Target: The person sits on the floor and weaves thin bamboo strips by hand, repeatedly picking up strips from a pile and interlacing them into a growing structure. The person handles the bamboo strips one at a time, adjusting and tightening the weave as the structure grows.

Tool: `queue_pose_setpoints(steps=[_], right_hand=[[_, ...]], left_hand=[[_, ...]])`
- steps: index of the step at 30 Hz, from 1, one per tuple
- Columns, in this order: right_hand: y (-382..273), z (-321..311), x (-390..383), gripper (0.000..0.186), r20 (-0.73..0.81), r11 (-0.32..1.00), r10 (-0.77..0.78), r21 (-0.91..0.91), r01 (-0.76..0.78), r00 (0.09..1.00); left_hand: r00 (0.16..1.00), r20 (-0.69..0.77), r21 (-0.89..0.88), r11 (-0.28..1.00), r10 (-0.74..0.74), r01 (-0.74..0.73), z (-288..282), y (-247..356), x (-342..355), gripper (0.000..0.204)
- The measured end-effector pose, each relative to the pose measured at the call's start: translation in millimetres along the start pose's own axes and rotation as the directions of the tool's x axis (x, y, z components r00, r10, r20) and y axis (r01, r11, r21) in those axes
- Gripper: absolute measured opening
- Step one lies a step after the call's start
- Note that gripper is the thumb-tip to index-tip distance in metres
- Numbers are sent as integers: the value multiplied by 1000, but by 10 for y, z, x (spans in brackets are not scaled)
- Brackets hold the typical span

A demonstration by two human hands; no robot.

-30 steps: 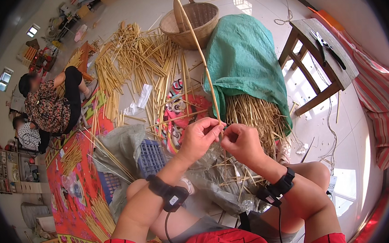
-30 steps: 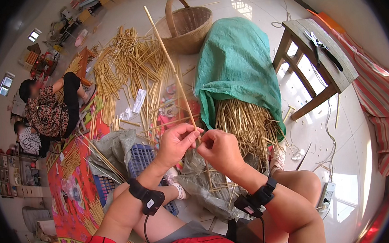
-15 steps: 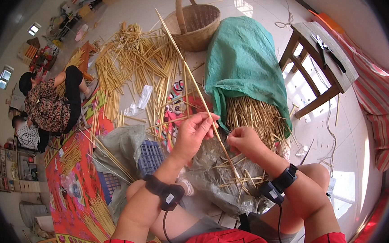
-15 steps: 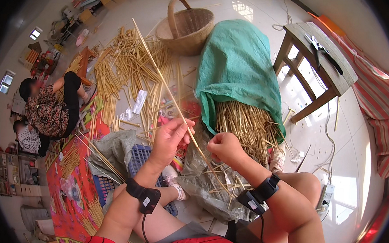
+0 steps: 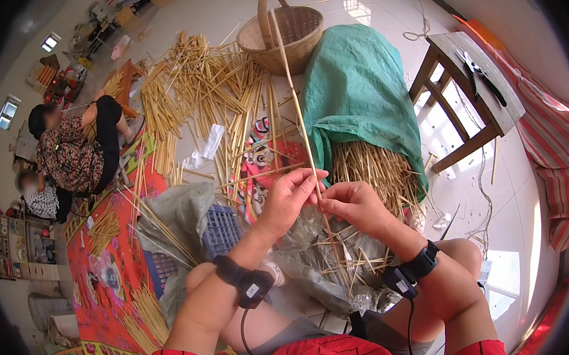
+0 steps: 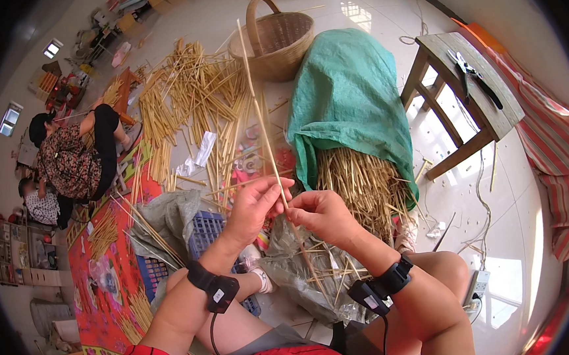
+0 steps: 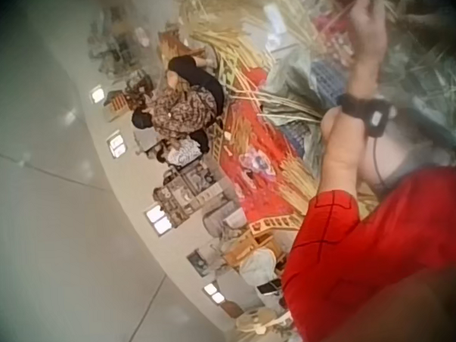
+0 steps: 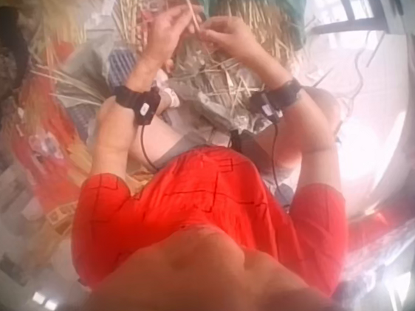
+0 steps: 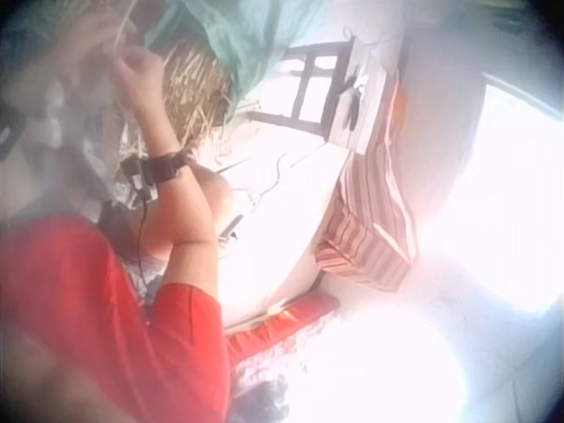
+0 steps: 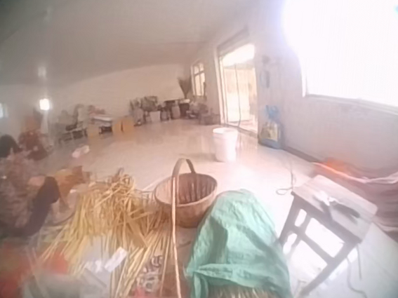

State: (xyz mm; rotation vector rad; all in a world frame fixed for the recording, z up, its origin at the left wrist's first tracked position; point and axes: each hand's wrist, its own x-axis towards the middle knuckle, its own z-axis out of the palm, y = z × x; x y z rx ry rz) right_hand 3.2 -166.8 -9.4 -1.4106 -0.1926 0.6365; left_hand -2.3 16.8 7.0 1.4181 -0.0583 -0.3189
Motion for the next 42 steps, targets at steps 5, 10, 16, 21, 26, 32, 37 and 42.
queue_pose_setpoints(steps=[5, 10, 16, 21, 26, 32, 37, 42], right_hand=[[41, 20, 6, 16, -77, 993, -6, -114, -3, 997], [76, 28, -4, 15, -103, 989, -33, -145, 18, 994], [21, 102, -48, 16, -193, 932, -124, -359, 48, 973], [84, 79, -16, 16, -207, 960, -93, -280, 33, 974], [216, 94, 25, 17, -210, 984, 129, 148, -98, 969], [210, -60, -31, 11, -73, 770, 175, -612, -183, 982], [260, -114, -28, 11, 48, 772, -42, -633, 63, 998], [70, 52, 37, 13, -61, 998, -26, -58, 22, 998]], left_hand=[[1000, -12, 139, 990, 16, -14, -8, -44, 15, 22], [1000, 6, 192, 981, 6, -7, 18, -38, 3, 21], [998, 14, 179, 982, 54, -56, 43, -89, -11, 20], [997, 28, 191, 978, 78, -82, 41, -89, -9, 21], [996, -6, 148, 985, 91, -89, 45, -56, -17, 23], [994, -73, -17, 997, 78, -79, -79, 7, -5, 29], [997, -67, -44, 998, 48, -51, -57, 14, -7, 30], [998, -59, 5, 1000, 7, -7, -30, -41, -5, 28]])
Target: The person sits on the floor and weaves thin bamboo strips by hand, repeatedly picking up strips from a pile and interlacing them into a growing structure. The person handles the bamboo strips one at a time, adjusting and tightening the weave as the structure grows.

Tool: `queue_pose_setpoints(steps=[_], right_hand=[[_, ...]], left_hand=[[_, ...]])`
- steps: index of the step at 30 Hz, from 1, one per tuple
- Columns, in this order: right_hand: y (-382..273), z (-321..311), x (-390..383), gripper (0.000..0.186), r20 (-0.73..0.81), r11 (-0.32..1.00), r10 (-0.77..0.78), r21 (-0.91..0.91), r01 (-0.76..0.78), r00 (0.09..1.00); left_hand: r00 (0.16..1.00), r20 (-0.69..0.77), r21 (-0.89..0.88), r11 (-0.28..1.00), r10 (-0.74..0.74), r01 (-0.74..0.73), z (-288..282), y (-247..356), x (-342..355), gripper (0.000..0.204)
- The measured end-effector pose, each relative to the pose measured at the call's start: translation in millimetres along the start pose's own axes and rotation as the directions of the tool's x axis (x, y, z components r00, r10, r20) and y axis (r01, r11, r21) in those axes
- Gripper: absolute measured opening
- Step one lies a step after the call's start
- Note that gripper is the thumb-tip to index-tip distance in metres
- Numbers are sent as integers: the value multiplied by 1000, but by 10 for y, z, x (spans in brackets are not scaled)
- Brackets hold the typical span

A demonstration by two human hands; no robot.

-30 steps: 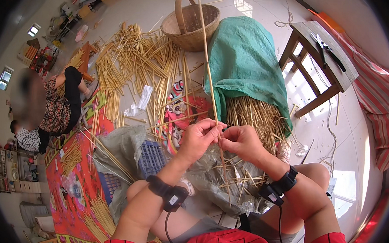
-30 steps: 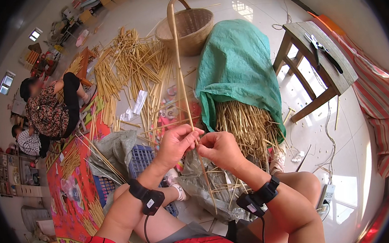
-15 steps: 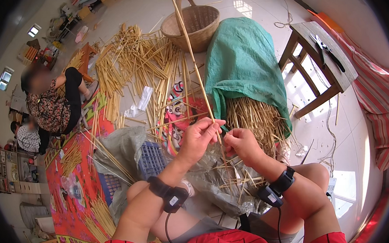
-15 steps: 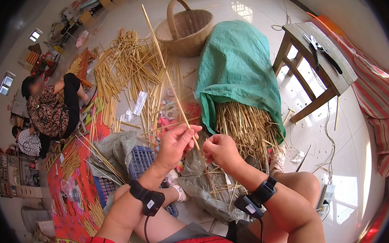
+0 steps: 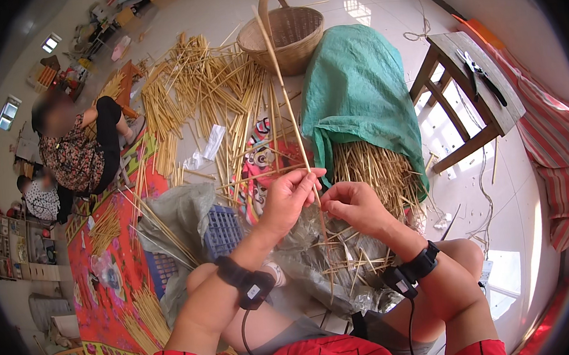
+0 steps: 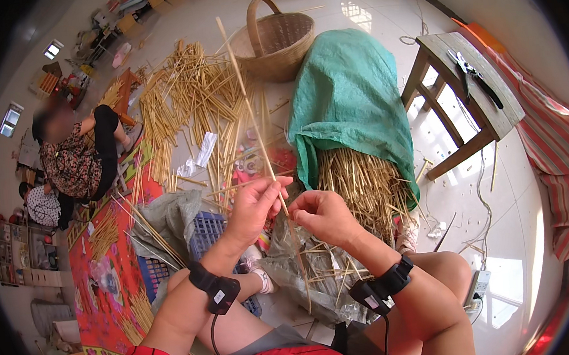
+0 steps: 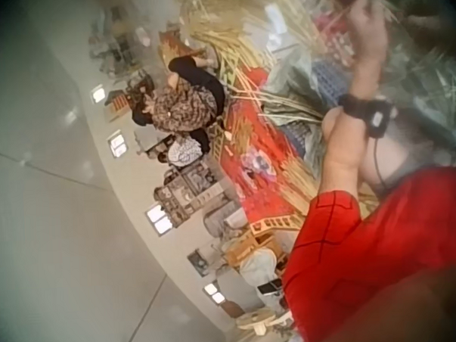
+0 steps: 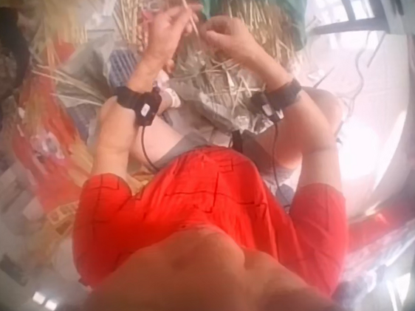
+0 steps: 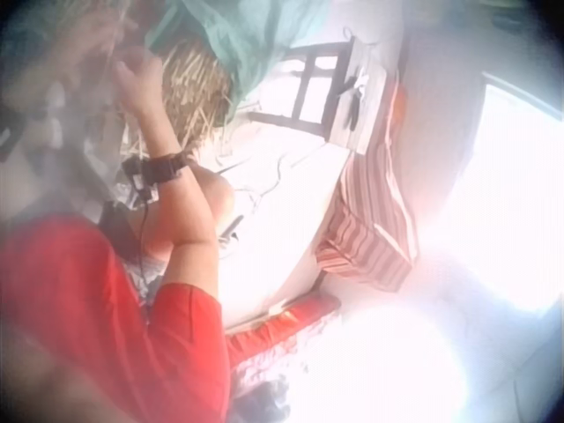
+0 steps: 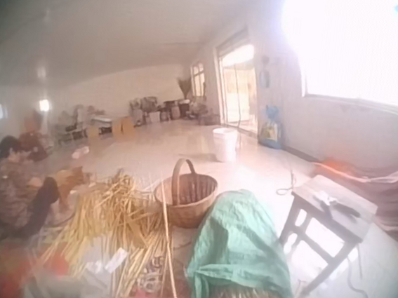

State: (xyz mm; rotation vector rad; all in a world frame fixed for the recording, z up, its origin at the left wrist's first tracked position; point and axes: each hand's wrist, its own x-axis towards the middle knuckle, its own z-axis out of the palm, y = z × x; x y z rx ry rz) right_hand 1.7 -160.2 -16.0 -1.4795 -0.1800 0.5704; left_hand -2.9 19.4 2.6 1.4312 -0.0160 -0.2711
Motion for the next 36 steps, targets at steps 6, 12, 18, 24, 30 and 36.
queue_pose_setpoints(steps=[6, 12, 18, 24, 30, 36], right_hand=[[-19, 23, -56, 15, -64, 978, -86, -198, 71, 994], [-91, 21, -94, 17, -87, 946, -96, -318, 63, 992], [-71, 36, -93, 15, -127, 940, -120, -333, 72, 985], [49, 31, -47, 16, -122, 990, 115, 96, -103, 986], [94, -90, -42, 15, -95, 715, 252, -653, -251, 963], [93, -224, -71, 13, 110, 775, 164, -630, -59, 980]], left_hand=[[1000, 5, 100, 995, -12, 11, 83, -25, 1, 25], [999, 37, 100, 995, -8, 5, 97, -58, 1, 25], [998, 68, 103, 995, -2, -5, 96, -44, -8, 26], [997, 78, 57, 998, 18, -22, 94, -6, -16, 29], [996, 65, -25, 998, 63, -62, 37, -10, -20, 33], [997, 56, -52, 998, 43, -40, 1, 35, -11, 35]])
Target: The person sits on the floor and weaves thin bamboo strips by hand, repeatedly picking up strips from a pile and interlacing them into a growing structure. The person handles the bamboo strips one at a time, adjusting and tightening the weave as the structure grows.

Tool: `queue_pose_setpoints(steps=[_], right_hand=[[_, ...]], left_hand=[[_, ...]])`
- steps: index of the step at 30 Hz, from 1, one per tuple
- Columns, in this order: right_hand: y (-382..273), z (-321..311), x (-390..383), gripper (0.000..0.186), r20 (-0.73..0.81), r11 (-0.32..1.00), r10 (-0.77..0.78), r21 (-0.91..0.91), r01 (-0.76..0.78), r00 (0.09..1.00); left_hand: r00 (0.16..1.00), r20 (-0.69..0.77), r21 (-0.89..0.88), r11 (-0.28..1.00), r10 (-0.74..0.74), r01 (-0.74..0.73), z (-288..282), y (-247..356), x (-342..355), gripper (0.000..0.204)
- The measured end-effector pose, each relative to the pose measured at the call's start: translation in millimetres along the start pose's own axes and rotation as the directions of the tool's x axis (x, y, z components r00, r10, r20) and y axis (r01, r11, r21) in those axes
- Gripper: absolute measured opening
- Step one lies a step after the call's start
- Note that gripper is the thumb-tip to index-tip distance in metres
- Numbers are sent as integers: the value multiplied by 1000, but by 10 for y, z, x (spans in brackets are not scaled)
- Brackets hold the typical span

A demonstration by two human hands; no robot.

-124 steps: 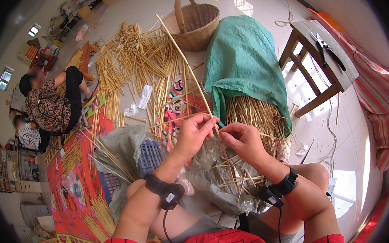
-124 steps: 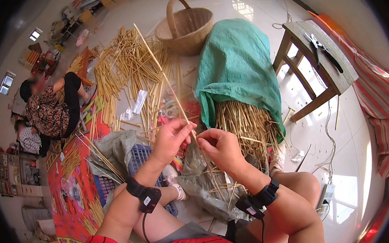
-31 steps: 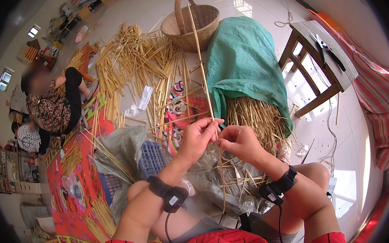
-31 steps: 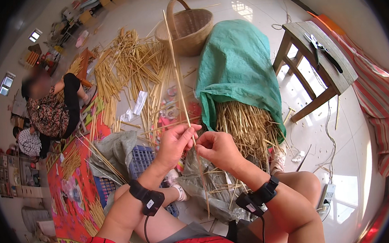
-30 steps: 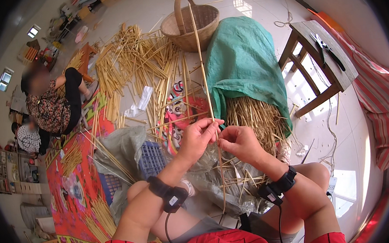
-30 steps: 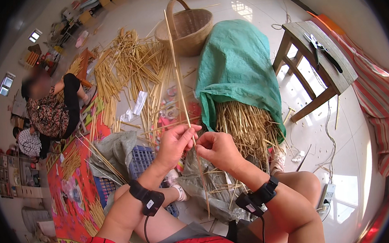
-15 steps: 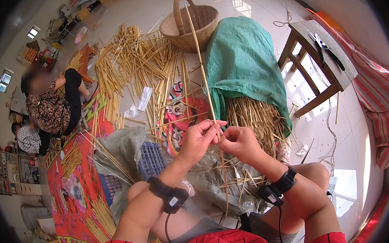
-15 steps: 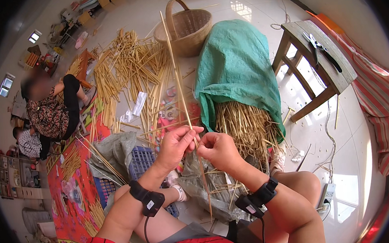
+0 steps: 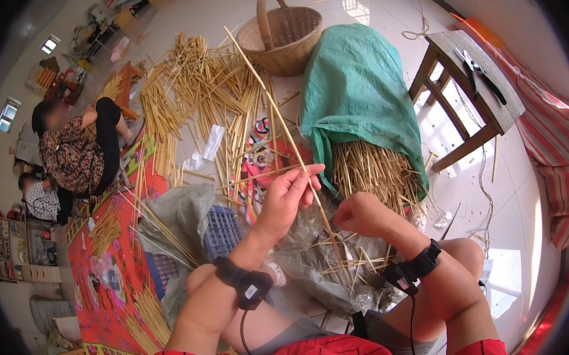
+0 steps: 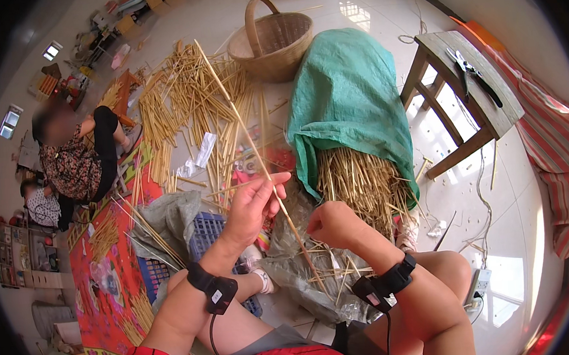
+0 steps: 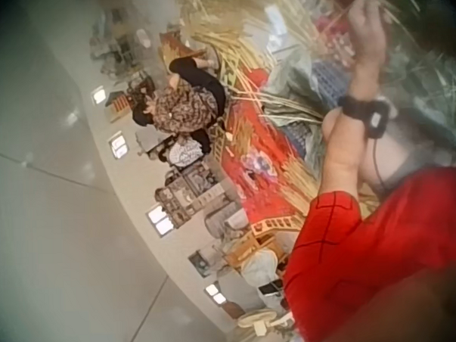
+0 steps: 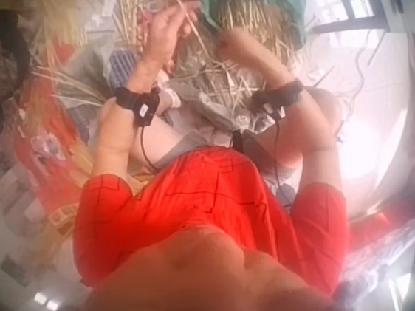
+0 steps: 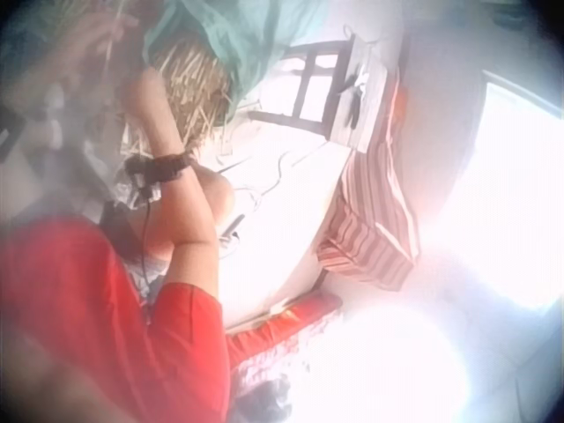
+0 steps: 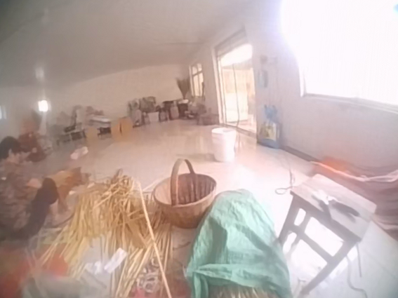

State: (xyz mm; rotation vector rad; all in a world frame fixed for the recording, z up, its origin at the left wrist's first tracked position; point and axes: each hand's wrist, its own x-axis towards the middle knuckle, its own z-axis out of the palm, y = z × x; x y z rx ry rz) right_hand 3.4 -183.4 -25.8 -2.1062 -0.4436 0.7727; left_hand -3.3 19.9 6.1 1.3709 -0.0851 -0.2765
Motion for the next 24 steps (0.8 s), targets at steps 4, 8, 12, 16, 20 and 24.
queue_pose_setpoints(steps=[4, 8, 12, 16, 20, 24], right_hand=[[-228, -122, -4, 14, -36, 780, -53, 622, 64, 998], [-240, -57, 22, 15, -122, 788, -80, 600, 138, 989], [-156, 36, 59, 16, -201, 875, -90, 452, 174, 975], [-195, 32, 40, 16, -193, 851, -86, 496, 173, 977], [-190, 16, 32, 15, -146, 823, -53, 554, 126, 988], [-281, -11, 5, 16, -73, 734, -57, 673, 91, 996]], left_hand=[[1000, 2, 12, 1000, -3, 3, 22, -33, 2, 34], [999, 18, 63, 997, -41, 40, 57, -39, -8, 33], [999, 41, 88, 996, -34, 30, 73, -83, -7, 31], [999, 46, 99, 995, -25, 20, 79, -78, -13, 31], [998, 54, 102, 994, -32, 27, 105, -44, -16, 32], [997, 68, 46, 998, -36, 33, 88, -41, -31, 32]])
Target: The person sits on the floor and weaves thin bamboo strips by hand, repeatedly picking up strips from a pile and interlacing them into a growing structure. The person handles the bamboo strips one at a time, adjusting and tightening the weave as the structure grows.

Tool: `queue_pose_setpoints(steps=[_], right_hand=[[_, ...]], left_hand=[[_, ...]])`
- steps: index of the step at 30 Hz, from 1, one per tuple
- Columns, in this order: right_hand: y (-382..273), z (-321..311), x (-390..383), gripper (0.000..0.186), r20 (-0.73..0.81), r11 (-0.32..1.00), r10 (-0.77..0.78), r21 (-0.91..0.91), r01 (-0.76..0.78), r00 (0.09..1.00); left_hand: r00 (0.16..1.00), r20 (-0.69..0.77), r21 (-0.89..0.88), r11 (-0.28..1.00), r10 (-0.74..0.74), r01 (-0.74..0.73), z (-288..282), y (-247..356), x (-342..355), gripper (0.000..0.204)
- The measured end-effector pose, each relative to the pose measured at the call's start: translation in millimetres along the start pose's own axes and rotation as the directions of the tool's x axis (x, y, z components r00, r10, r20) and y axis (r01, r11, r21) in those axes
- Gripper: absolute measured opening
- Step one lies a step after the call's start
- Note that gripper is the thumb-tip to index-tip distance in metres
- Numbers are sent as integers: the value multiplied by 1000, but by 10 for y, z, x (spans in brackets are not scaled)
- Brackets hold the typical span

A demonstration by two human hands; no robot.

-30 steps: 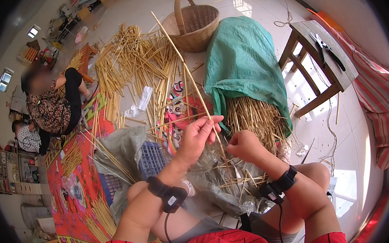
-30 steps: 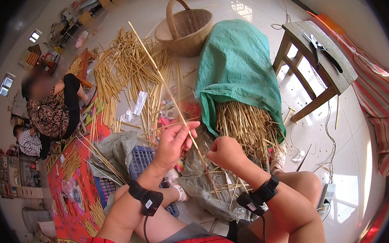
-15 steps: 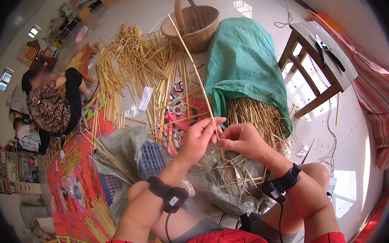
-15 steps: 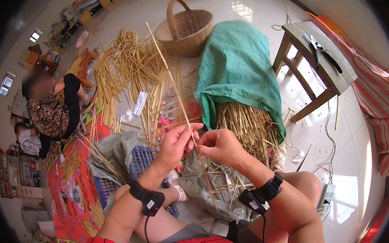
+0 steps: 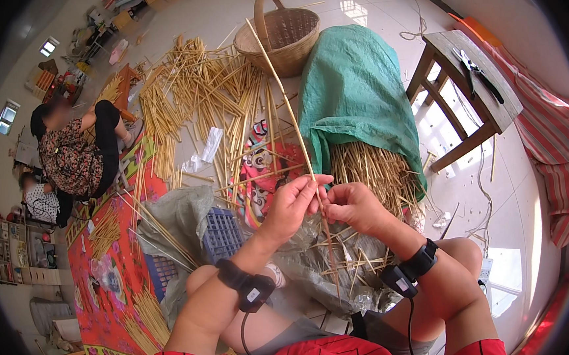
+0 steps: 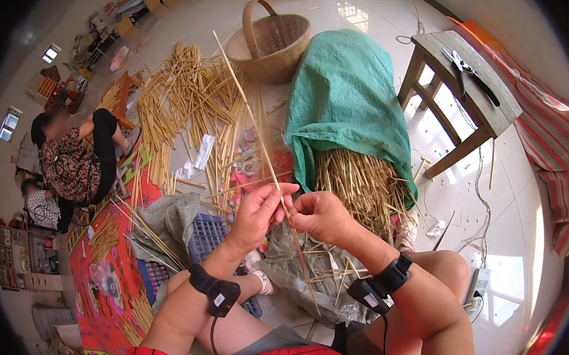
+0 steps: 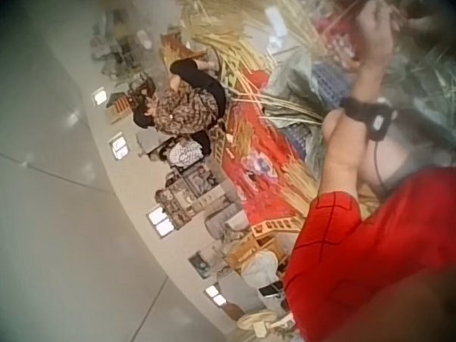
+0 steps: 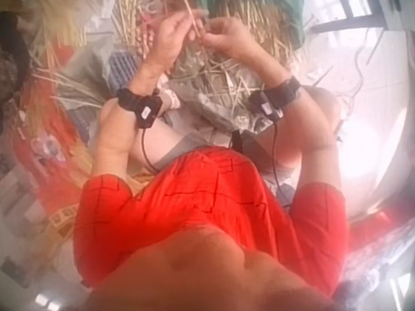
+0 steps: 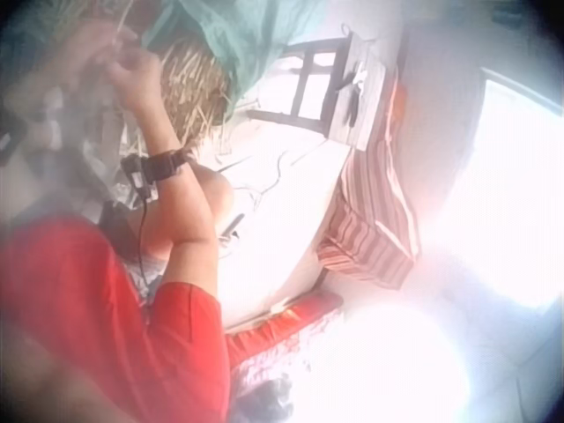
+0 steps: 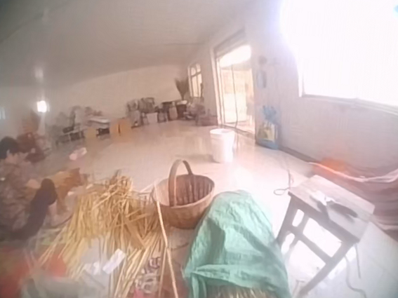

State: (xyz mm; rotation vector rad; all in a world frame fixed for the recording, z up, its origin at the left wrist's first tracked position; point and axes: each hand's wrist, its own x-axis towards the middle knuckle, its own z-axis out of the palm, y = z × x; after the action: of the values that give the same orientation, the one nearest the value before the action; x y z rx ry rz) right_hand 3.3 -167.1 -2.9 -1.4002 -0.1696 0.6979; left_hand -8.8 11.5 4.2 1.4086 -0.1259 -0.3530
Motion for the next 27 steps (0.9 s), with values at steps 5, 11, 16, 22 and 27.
queue_pose_setpoints(steps=[5, 11, 16, 22, 27], right_hand=[[70, -2, 14, 20, 59, 984, 110, 135, -118, 992], [172, -48, 37, 16, 20, 916, 283, -302, -264, 959], [348, -194, -67, 19, 178, 328, 250, -940, 89, 952], [-26, -243, 70, 14, -181, 764, -214, -643, 49, 960], [-67, -227, 121, 15, -230, 914, -333, -318, 253, 915]], left_hand=[[998, 69, -33, 999, 11, -8, -15, 50, -10, 33], [997, 74, -50, 999, -3, 7, -50, 64, -25, 33], [999, 45, -77, 997, 7, -4, -69, 50, 29, 27], [992, -21, 87, 988, -124, 126, -10, -173, 33, 17], [977, 49, 120, 972, -207, 200, 180, -407, 11, 14]])
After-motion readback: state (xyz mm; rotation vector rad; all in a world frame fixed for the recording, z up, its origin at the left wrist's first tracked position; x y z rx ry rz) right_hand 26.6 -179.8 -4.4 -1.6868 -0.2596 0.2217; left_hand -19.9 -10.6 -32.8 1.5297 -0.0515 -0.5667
